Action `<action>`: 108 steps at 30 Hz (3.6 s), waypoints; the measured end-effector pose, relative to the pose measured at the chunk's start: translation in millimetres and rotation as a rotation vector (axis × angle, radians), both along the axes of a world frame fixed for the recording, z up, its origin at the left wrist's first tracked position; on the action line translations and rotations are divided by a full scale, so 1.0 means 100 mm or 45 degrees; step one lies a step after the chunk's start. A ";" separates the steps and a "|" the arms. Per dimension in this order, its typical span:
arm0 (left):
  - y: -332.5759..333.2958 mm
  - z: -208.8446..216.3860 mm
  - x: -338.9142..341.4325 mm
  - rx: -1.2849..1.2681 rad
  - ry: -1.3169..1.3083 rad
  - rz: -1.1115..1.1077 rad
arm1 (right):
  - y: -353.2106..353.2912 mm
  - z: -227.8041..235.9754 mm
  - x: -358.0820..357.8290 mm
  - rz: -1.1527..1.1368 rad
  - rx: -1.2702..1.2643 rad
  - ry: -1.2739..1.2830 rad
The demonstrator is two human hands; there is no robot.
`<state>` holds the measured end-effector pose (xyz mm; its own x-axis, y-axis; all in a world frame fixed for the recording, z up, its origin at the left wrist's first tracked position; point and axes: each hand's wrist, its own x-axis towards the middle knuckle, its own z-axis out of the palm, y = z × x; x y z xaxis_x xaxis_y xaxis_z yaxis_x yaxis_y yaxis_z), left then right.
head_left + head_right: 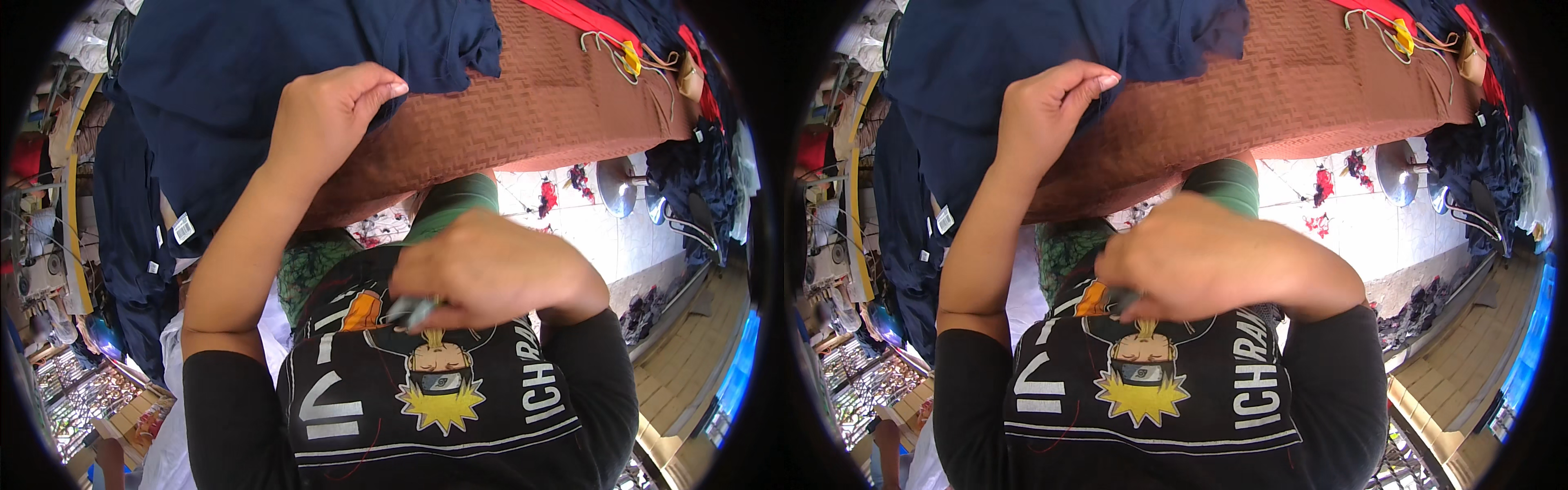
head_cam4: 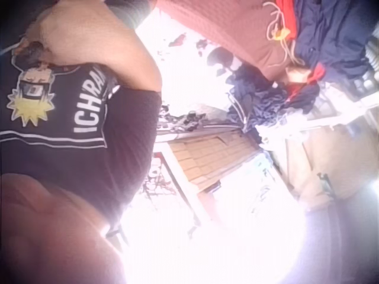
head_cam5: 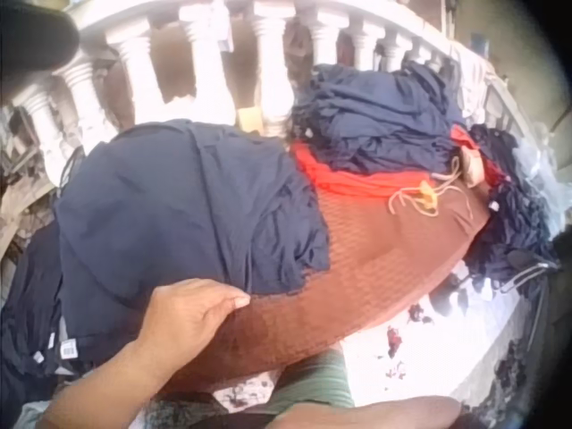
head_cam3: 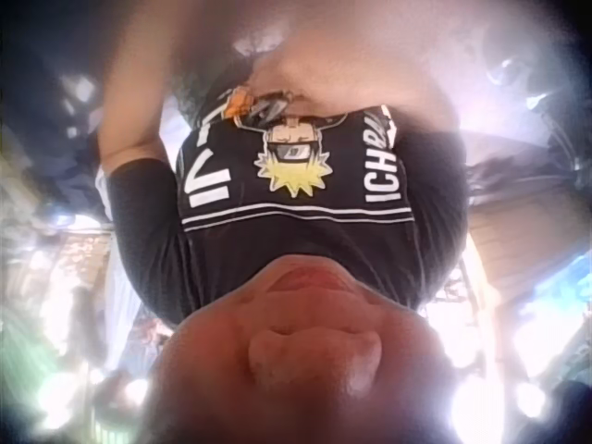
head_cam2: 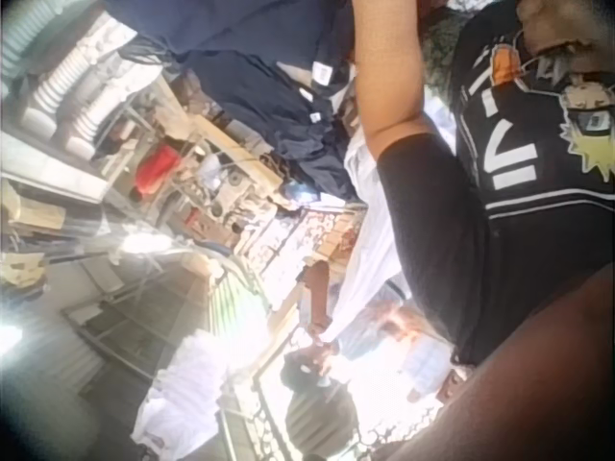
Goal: The person trims loose threads and cleans several navy blue shirts using snips by hand. The person handles the garments one at a time, turning them over to find and cut excess thread near seams and labels.
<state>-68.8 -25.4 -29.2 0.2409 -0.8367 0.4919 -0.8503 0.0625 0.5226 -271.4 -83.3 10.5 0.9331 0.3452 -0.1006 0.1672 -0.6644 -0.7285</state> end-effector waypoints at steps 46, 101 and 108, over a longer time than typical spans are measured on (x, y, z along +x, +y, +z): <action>0.12 0.43 -0.03 0.281 -0.136 -0.140 | -0.65 -0.27 0.25 -0.922 -0.107 -0.574; 0.27 -0.13 -0.09 -0.133 -0.217 -0.108 | -0.44 -0.78 0.41 -1.192 0.774 -0.505; 0.21 -0.13 -0.11 0.016 -0.416 -0.039 | -0.34 -0.70 0.40 -1.150 0.353 -0.731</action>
<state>-79.4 -4.0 -41.8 0.0462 -0.8476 0.5287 -0.9710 0.0863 0.2231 -231.6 -117.7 -59.2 0.7364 -0.5430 0.4036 0.0639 -0.5381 -0.8405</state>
